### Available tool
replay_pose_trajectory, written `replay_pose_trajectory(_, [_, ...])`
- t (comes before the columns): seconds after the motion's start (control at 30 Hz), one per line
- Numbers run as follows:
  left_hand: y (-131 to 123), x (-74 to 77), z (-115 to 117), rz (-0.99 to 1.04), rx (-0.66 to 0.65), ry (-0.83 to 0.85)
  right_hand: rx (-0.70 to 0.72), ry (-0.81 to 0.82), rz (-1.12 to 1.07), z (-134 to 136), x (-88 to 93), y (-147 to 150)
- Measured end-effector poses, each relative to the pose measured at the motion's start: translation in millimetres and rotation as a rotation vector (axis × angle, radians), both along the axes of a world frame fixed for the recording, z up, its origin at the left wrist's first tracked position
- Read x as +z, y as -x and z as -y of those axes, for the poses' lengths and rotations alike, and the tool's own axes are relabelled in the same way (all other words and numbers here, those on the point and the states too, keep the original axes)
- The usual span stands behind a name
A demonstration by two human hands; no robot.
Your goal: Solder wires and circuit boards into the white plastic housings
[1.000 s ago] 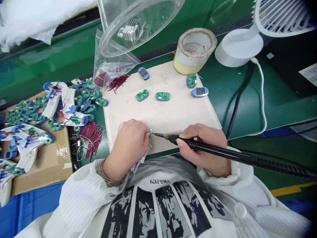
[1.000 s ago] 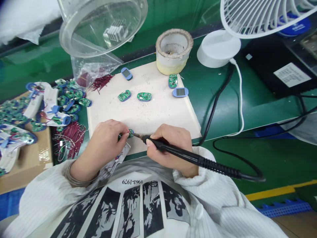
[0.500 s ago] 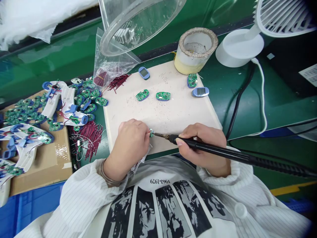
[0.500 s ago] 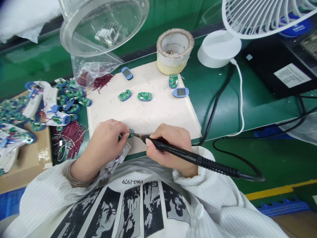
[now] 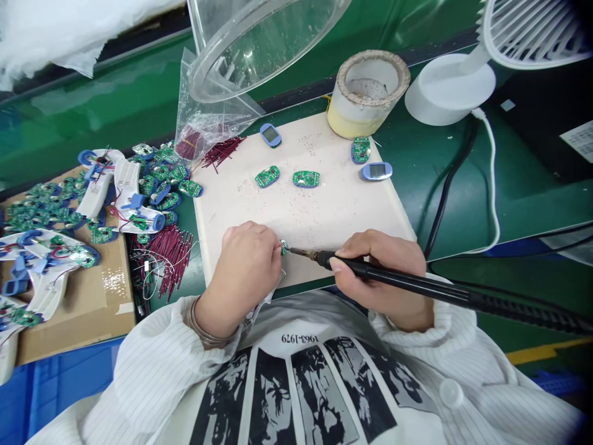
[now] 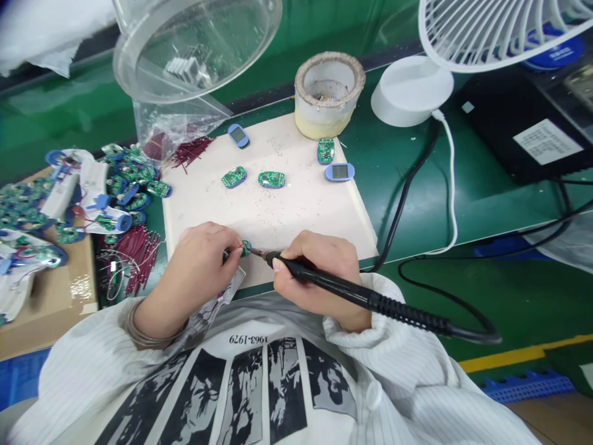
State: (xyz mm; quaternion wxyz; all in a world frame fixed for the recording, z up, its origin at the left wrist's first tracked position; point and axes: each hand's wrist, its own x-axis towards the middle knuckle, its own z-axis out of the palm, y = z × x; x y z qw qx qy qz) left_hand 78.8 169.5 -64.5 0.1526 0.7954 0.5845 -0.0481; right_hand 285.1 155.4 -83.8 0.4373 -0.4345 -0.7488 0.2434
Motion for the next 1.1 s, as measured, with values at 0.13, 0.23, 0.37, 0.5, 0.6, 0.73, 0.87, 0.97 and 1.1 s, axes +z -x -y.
replay_pose_trajectory(0.13, [-0.8,0.1,-0.1,-0.01,0.002,-0.002,0.007,-0.023,0.004,0.3,0.6,0.1])
replay_pose_trajectory(0.23, [-2.3,0.5,-0.1,-0.029,0.007,-0.006,0.017,-0.062,0.033,0.9,0.1,1.8])
replay_pose_trajectory(0.37, [-4.1,0.7,0.1,-0.047,0.011,-0.013,0.089,-0.13,0.089,2.9,1.0,4.0])
replay_pose_trajectory(0.5, [-5.0,0.5,0.2,-0.063,0.007,-0.016,0.086,-0.172,0.098,5.0,10.6,0.0])
replay_pose_trajectory(0.6, [-5.0,0.4,0.2,-0.066,0.002,-0.017,0.025,-0.157,0.151,4.8,19.1,-5.9])
replay_pose_trajectory(0.73, [-5.0,0.7,0.2,-0.069,0.001,-0.02,-0.011,-0.183,0.139,2.3,19.8,-9.4])
replay_pose_trajectory(0.87, [-5.2,1.7,0.1,-0.069,-0.002,-0.017,0.004,-0.167,0.098,1.8,13.8,-8.4])
replay_pose_trajectory(0.97, [-5.1,2.4,-0.1,-0.06,-0.002,-0.015,0.001,-0.139,0.089,3.3,11.1,-7.6])
replay_pose_trajectory(1.1, [-3.2,1.2,-0.3,-0.025,0.002,-0.008,-0.018,-0.099,0.037,5.5,9.7,-7.4])
